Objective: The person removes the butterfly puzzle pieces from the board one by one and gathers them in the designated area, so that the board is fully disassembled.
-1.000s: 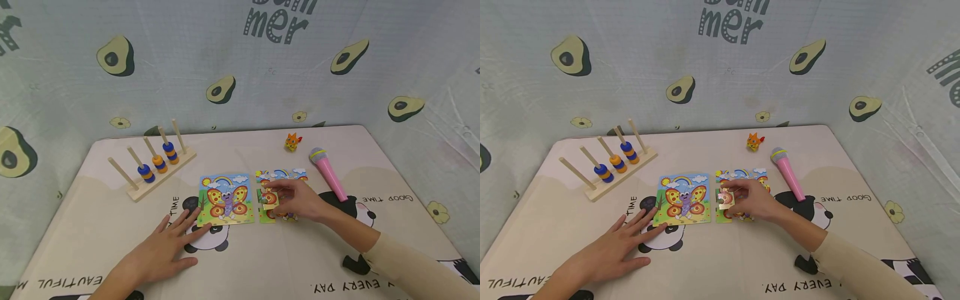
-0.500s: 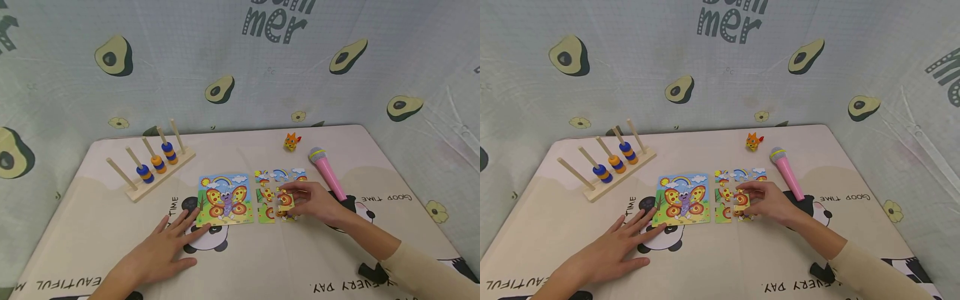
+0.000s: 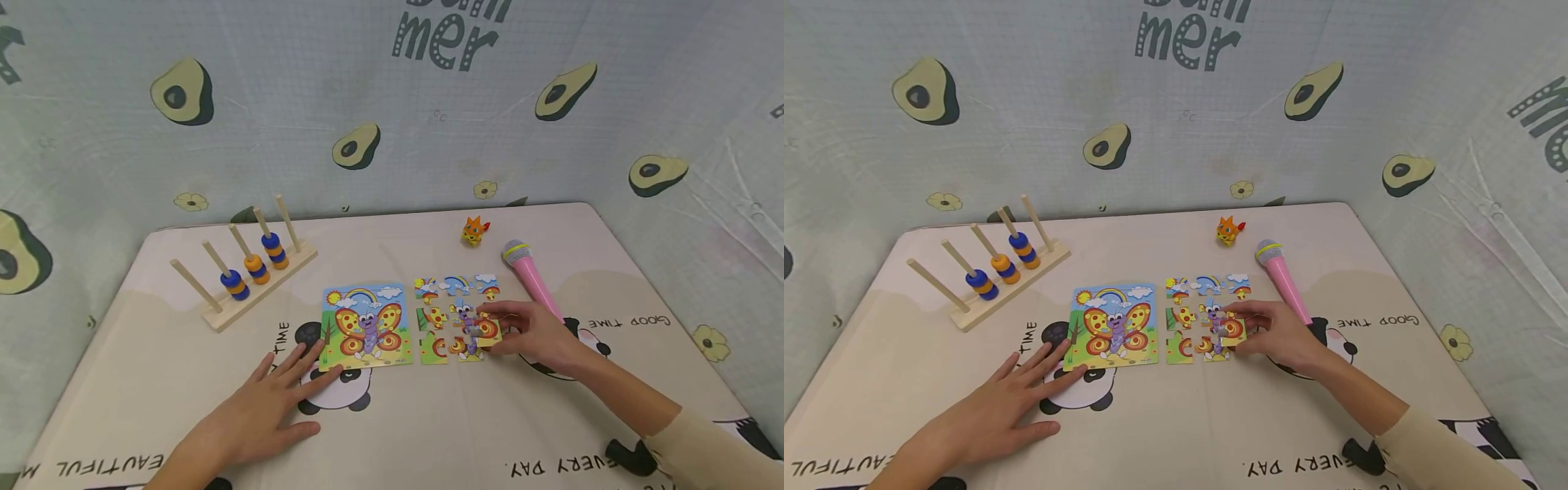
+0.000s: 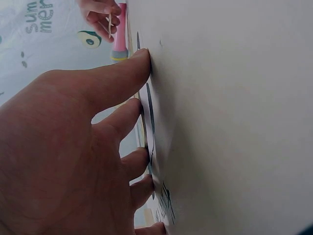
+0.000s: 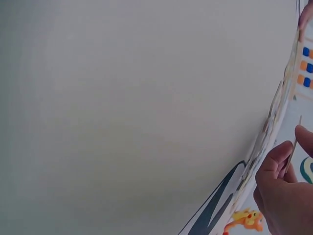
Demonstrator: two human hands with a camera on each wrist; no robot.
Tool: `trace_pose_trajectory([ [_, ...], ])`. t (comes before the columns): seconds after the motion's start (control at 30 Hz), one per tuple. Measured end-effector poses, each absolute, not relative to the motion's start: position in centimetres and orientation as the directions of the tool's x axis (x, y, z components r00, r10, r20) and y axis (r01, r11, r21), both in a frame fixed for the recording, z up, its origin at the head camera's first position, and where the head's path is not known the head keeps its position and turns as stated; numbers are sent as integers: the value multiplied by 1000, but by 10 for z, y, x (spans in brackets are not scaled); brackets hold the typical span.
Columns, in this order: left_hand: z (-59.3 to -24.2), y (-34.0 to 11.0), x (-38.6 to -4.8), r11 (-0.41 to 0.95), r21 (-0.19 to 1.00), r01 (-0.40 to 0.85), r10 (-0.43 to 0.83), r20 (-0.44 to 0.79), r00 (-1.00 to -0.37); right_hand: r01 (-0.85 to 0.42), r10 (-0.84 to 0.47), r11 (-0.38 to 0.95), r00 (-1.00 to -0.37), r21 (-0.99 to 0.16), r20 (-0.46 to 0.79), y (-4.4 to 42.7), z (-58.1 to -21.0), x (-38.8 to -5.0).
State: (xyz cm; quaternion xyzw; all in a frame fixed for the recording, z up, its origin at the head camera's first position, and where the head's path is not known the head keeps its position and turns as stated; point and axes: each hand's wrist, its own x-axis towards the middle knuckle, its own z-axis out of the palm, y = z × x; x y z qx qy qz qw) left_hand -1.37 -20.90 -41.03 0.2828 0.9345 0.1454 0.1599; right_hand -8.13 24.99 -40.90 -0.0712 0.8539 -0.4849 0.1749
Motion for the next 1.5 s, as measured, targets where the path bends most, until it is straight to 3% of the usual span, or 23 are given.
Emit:
trace_pose_trajectory([
  [0.53,-411,-209,-14,798,360,484,576,-218,-788,-50,-272,641,-948,-766,-165,268,-414,-73],
  [0.93,-411,-209,-15,801,366,474,571,-231,-787,-142,-334,625,-937,-768,-98,271,-413,-69],
  [1.5,-412,-210,-14,795,366,483,578,-218,-786,-178,-333,672,-940,-719,-78,271,-418,-69],
])
